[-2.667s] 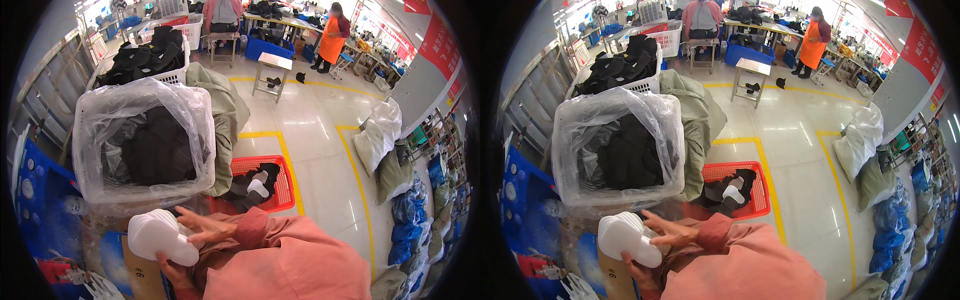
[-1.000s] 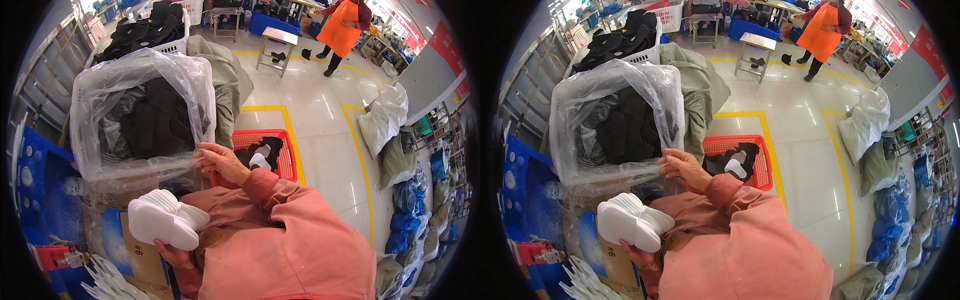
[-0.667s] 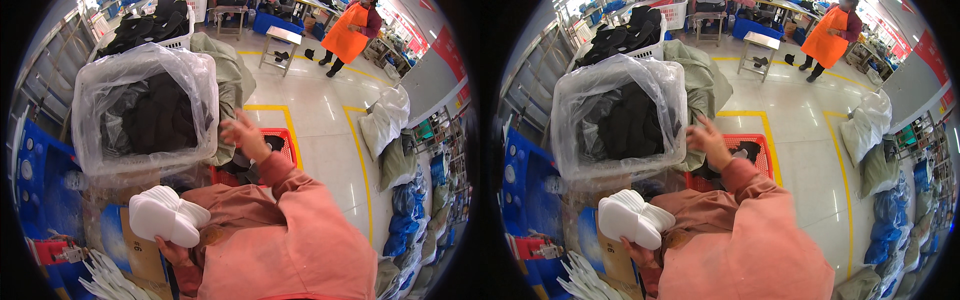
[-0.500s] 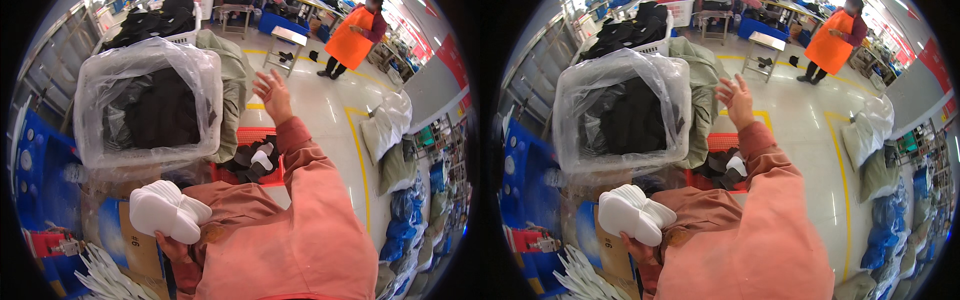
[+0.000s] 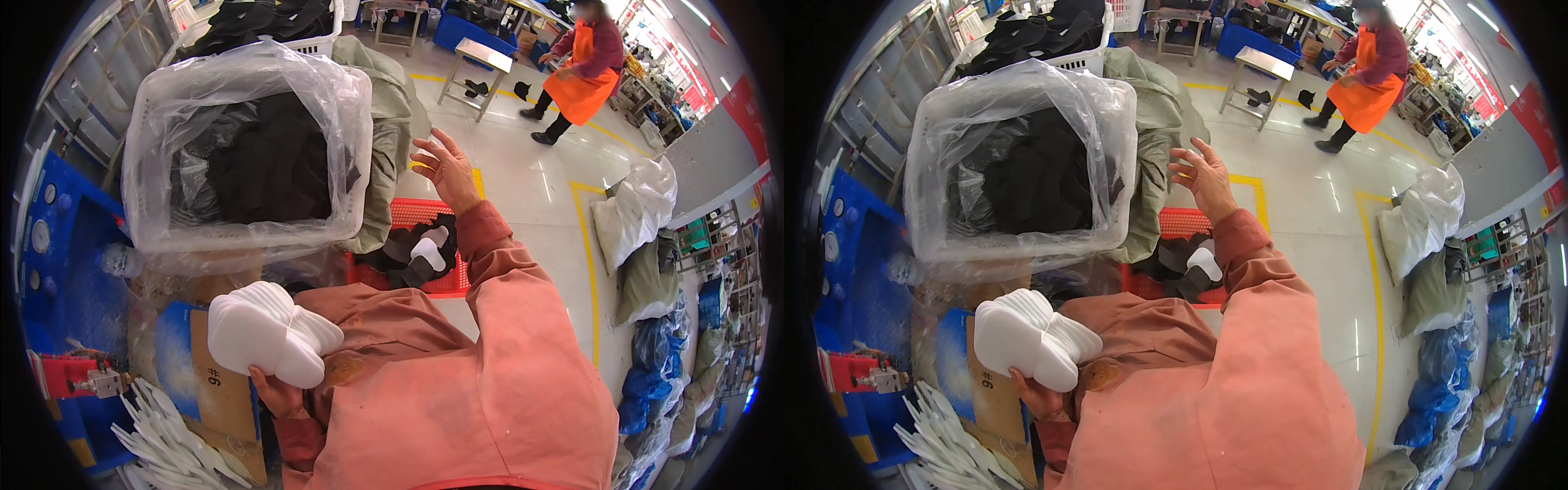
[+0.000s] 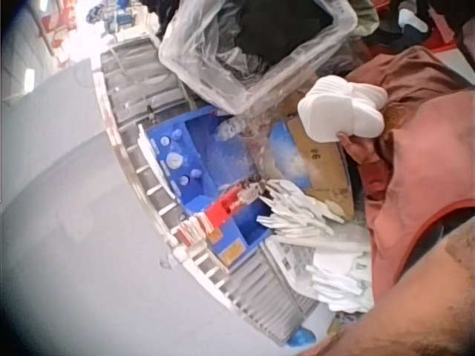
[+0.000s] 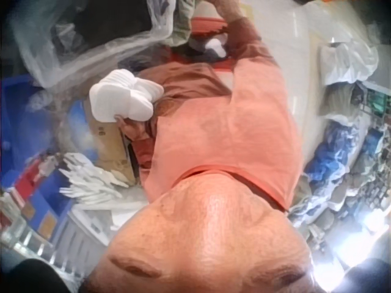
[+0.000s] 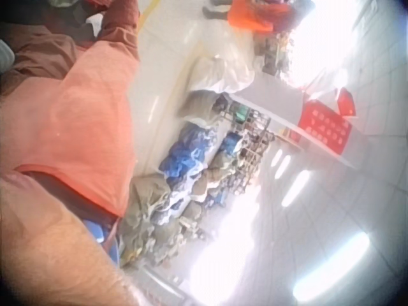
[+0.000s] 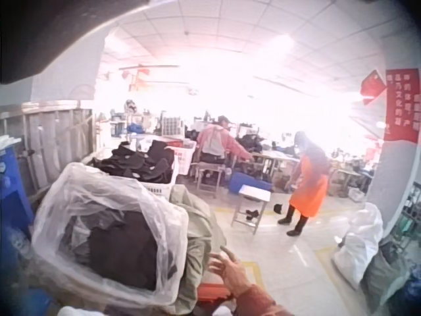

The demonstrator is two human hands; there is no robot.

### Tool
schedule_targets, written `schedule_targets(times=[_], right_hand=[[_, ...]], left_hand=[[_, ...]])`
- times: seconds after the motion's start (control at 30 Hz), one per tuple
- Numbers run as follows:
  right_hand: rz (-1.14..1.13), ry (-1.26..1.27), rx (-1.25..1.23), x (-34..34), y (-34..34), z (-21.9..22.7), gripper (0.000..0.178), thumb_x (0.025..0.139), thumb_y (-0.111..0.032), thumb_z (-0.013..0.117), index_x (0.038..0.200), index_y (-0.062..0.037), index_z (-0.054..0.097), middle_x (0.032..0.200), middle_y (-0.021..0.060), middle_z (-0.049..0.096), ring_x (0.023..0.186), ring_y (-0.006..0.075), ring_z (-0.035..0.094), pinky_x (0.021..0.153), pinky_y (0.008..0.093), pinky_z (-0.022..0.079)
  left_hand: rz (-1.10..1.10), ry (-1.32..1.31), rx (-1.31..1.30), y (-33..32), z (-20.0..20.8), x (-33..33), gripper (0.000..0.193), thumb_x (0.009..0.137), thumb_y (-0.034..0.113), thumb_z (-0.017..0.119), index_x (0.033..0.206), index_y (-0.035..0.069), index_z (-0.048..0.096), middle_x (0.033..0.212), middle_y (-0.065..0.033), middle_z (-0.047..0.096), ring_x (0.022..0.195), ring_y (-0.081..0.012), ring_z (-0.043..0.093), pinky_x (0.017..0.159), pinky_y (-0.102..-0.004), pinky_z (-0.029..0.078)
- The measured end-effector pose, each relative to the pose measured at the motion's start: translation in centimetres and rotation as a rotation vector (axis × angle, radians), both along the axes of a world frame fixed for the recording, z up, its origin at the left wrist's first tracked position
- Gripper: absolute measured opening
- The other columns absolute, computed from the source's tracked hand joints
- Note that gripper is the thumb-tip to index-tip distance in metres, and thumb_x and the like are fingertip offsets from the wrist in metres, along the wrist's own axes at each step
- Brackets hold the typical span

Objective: The person repeatedly picks white foam insoles and black fabric shoe uppers, aligns them, and places the paired components into a red basket. They also move a white basket of insoles and a white basket of uppers to different locations on the floor.

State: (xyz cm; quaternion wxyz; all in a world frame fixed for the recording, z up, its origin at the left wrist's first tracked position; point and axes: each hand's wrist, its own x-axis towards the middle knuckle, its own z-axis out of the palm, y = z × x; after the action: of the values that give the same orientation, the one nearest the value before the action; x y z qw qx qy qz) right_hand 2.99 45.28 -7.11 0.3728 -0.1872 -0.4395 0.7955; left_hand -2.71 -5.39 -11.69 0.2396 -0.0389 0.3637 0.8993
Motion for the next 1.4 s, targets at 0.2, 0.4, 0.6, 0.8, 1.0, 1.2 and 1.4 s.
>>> schedule_targets(times=[0.2, 0.4, 0.6, 0.8, 1.0, 1.2, 1.4], right_hand=[[0.178, -0.023, 0.0, -1.1, -3.4, 0.3, 0.033, 0.105, -0.015, 0.056, 0.136, -0.0024, 0.057, 0.121, 0.016, 0.07, 0.096, 0.023, 0.072, 0.078, 0.0349, 0.062], [0.362, -0.019, 0.113, -3.0, -7.4, 2.6, 0.03, 0.106, -0.017, 0.055, 0.132, -0.0021, 0.06, 0.116, 0.0122, 0.072, 0.092, 0.0188, 0.072, 0.077, 0.0312, 0.061], [0.426, 0.012, 0.14, -3.5, -9.3, 4.3, 0.03, 0.107, -0.017, 0.055, 0.132, -0.0015, 0.061, 0.116, 0.0126, 0.071, 0.093, 0.0178, 0.071, 0.079, 0.0307, 0.06], [0.46, 0.024, 0.161, -3.7, -10.3, 4.4, 0.03, 0.107, -0.017, 0.054, 0.132, -0.0017, 0.061, 0.115, 0.0123, 0.071, 0.094, 0.0177, 0.071, 0.08, 0.0293, 0.06], [0.496, 0.006, 0.176, -4.0, -10.8, 4.1, 0.032, 0.107, -0.019, 0.054, 0.134, -0.0017, 0.06, 0.117, 0.0126, 0.071, 0.096, 0.0189, 0.071, 0.082, 0.0312, 0.059], [0.518, 0.005, 0.163, -3.9, -11.8, 4.7, 0.033, 0.108, -0.019, 0.053, 0.135, -0.001, 0.059, 0.118, 0.0136, 0.071, 0.098, 0.0201, 0.071, 0.084, 0.0322, 0.059], [0.552, 0.126, 0.179, -2.4, -13.5, 8.8, 0.034, 0.107, -0.019, 0.053, 0.135, 0.0004, 0.059, 0.12, 0.0157, 0.07, 0.1, 0.0208, 0.07, 0.084, 0.0348, 0.059]], left_hand=[[-0.031, 0.014, -0.025, 0.4, 0.7, 0.4, 0.073, 0.099, 0.05, 0.061, 0.152, 0.004, 0.038, 0.146, -0.013, 0.051, 0.131, -0.0314, 0.052, 0.11, -0.0484, 0.043], [-0.045, 0.007, 0.018, 0.2, 0.7, 0.6, 0.073, 0.1, 0.05, 0.059, 0.152, 0.004, 0.037, 0.147, -0.0125, 0.051, 0.132, -0.0303, 0.051, 0.109, -0.0477, 0.043], [-0.05, -0.004, 0.014, 0.3, 1.0, 0.8, 0.072, 0.101, 0.05, 0.058, 0.153, 0.005, 0.037, 0.147, -0.012, 0.051, 0.132, -0.0294, 0.051, 0.11, -0.0465, 0.043], [-0.065, 0.012, 0.033, 0.7, 1.9, 1.0, 0.073, 0.1, 0.05, 0.059, 0.154, 0.006, 0.036, 0.149, -0.0117, 0.049, 0.134, -0.03, 0.05, 0.11, -0.0473, 0.042], [-0.087, 0.015, 0.057, 0.6, 1.4, 0.7, 0.077, 0.099, 0.049, 0.061, 0.155, 0.004, 0.033, 0.15, -0.0139, 0.048, 0.136, -0.032, 0.048, 0.114, -0.0495, 0.04], [-0.086, 0.02, 0.04, 0.8, 1.6, 0.4, 0.077, 0.1, 0.048, 0.06, 0.155, 0.004, 0.032, 0.15, -0.015, 0.047, 0.136, -0.0329, 0.048, 0.113, -0.0504, 0.041], [-0.121, -0.012, 0.124, 0.7, 2.7, 1.1, 0.078, 0.098, 0.05, 0.062, 0.154, 0.003, 0.033, 0.148, -0.0155, 0.049, 0.135, -0.0335, 0.05, 0.112, -0.0498, 0.042]])
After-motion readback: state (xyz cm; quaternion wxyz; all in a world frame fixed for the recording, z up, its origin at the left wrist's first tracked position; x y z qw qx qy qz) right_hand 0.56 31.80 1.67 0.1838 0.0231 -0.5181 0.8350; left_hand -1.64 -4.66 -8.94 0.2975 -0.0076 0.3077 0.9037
